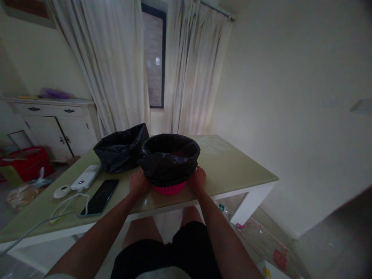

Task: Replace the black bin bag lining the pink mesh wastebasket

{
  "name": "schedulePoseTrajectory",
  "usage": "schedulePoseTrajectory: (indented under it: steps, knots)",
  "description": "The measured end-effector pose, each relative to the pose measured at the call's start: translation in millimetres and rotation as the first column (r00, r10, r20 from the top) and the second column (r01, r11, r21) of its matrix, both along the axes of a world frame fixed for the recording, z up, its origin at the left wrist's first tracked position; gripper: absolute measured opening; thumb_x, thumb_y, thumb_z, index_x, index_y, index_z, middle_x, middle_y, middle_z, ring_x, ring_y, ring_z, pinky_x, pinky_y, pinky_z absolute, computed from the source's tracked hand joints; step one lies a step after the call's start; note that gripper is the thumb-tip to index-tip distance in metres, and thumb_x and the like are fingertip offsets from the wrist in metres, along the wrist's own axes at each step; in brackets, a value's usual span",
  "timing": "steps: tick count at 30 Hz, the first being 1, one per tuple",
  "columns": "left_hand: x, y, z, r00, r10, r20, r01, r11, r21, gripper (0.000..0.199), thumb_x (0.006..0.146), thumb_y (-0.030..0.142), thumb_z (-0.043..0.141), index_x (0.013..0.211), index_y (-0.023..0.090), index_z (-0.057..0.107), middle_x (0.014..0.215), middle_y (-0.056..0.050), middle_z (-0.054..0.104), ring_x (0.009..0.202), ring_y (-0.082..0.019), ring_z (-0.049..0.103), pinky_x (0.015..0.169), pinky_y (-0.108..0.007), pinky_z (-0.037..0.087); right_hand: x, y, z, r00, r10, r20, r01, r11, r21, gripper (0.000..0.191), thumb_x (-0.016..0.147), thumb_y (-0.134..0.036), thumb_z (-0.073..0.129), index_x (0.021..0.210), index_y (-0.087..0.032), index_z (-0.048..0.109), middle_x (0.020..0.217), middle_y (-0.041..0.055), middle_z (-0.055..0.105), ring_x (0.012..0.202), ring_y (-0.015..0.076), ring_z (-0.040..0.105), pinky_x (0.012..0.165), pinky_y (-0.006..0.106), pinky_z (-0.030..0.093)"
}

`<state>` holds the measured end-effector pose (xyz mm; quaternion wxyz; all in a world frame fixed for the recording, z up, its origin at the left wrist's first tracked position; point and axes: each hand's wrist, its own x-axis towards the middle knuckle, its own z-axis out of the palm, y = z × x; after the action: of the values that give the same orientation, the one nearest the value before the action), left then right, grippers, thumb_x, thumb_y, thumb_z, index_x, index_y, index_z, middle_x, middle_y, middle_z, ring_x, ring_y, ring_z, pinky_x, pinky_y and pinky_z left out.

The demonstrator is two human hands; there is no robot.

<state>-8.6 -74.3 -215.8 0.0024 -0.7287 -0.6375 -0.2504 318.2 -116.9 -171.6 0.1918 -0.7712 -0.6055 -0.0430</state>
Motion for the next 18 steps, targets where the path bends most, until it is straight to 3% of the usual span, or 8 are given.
schedulePoseTrajectory:
  steps: [6,10,14,18]
  knots:
    - [9.9,-12.6,19.6,0.998,0.034,-0.048,-0.04,0.991,-0.125,0.044,0.102,0.023,0.053,0.139,0.012,0.074,0.147,-0.032,0.069,0.139,-0.049,0.063,0.113,-0.06,0.047,-1.0,-2.5,3.6,0.999,-0.024,-0.026,0.022,0.996,-0.082,0.034,0.112,-0.025,0.051,0.137,-0.017,0.072,0.14,0.021,0.07,0.133,0.0318,0.064,0.104,0.039,0.046]
    - [12.0,-19.6,28.7,0.992,0.082,-0.096,-0.092,0.99,-0.105,0.048,0.101,0.025,0.053,0.144,0.013,0.073,0.149,-0.029,0.067,0.142,-0.048,0.057,0.118,-0.06,0.041,-1.2,-2.7,3.9,1.0,-0.012,-0.024,0.011,0.998,-0.06,0.034,0.11,-0.025,0.053,0.135,-0.015,0.073,0.139,0.0217,0.071,0.134,0.0331,0.063,0.111,0.041,0.044]
    - [17.8,-27.4,34.1,0.975,0.172,-0.144,-0.185,0.979,-0.083,0.056,0.102,0.03,0.051,0.151,0.007,0.067,0.155,-0.032,0.058,0.143,-0.047,0.053,0.116,-0.059,0.042,-3.4,-2.9,0.8,0.999,-0.036,0.009,0.036,0.999,0.015,0.037,0.111,-0.026,0.053,0.142,-0.015,0.07,0.148,0.0242,0.065,0.14,0.0347,0.058,0.118,0.045,0.04]
    - [21.5,-31.9,38.2,0.965,0.198,-0.173,-0.222,0.966,-0.134,0.054,0.105,0.028,0.046,0.149,0.008,0.068,0.157,-0.031,0.055,0.144,-0.047,0.051,0.108,-0.057,0.045,-5.4,-2.9,-0.4,0.997,-0.072,-0.024,0.072,0.997,-0.001,0.04,0.112,-0.031,0.051,0.146,-0.017,0.066,0.153,0.0234,0.06,0.139,0.0347,0.057,0.109,0.044,0.046]
